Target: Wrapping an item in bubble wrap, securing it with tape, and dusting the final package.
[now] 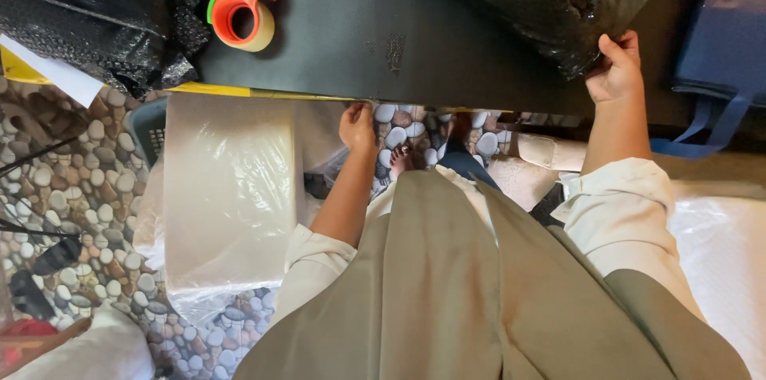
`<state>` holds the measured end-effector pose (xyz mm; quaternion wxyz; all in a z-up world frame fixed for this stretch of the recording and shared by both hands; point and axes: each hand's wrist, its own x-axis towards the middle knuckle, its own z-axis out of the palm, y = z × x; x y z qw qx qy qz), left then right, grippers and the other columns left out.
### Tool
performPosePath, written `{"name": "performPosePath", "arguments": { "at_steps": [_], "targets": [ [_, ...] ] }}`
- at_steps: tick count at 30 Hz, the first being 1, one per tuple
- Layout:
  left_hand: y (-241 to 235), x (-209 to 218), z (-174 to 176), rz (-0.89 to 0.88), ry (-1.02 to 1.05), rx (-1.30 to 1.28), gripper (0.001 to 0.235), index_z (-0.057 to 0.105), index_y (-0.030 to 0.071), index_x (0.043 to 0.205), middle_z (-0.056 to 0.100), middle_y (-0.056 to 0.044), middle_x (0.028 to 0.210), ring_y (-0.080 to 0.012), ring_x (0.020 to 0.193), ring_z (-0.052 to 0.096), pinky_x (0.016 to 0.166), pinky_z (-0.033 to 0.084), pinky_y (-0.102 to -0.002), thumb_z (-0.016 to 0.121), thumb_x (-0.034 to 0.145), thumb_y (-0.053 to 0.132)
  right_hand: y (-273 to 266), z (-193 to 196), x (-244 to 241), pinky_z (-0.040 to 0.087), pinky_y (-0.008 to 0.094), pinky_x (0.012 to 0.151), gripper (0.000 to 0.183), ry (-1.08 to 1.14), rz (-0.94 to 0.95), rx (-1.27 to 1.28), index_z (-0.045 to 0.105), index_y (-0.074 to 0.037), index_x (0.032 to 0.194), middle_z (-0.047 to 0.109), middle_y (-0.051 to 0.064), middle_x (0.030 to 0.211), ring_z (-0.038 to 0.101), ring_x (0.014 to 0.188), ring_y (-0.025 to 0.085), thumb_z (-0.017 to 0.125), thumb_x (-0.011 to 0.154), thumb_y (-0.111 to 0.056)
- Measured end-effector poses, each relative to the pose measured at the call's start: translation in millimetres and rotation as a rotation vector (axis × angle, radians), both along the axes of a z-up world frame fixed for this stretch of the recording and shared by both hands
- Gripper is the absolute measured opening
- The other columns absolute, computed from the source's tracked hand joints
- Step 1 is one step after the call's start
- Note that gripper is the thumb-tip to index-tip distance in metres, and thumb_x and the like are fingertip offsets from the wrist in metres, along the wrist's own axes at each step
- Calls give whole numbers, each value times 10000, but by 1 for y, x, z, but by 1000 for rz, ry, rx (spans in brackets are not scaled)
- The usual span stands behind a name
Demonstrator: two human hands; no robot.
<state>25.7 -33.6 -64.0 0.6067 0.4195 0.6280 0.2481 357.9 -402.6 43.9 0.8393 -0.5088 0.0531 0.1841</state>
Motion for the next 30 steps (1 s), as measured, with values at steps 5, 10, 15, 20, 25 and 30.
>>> {"name": "performPosePath", "arguments": {
  "at_steps": [5,10,15,20,25,30],
  "targets": [
    [-5,1,26,128,-275,-206,401,640,53,1152,726,-97,1002,-157,958,696,857,575,-291,810,804,157,1,2,0,589,441,1087,261,-39,35,43,606,-224,888,747,25,1163,701,1190,249,769,908,-21],
    [-4,5,16,184,-358,-317,415,632,53,1220,739,-94,1011,-167,973,717,886,553,-279,800,850,142,-3,-5,2,579,426,1055,272,-30,40,27,595,-236,870,738,4,1121,692,1168,230,780,914,-41],
    [-1,4,1,153,-399,-397,505,591,84,1362,748,-90,1136,-186,1083,718,958,524,-291,760,888,136,-4,-8,3,582,391,1023,274,-44,56,27,579,-235,879,733,3,1117,692,1138,212,774,936,-51],
    [1,2,-31,192,-487,-473,494,548,109,1411,711,-104,1240,-223,1180,677,1047,498,-334,705,944,117,-5,-7,3,561,447,1084,257,-45,72,26,596,-249,908,722,0,1192,670,1215,237,754,938,-49],
    [-11,3,26,224,-356,-385,387,553,72,1289,694,-116,1097,-214,1039,701,934,552,-323,701,943,165,-7,-14,5,554,429,1106,257,-49,69,40,614,-265,930,725,-13,1194,671,1215,220,747,940,-46],
    [-32,-11,75,-79,19,242,207,696,144,1027,710,-5,979,-134,923,660,878,537,-302,680,937,329,-8,-12,4,552,405,1083,266,-55,90,28,601,-281,908,718,-41,1183,663,1217,210,768,931,-76]
  ]
}}
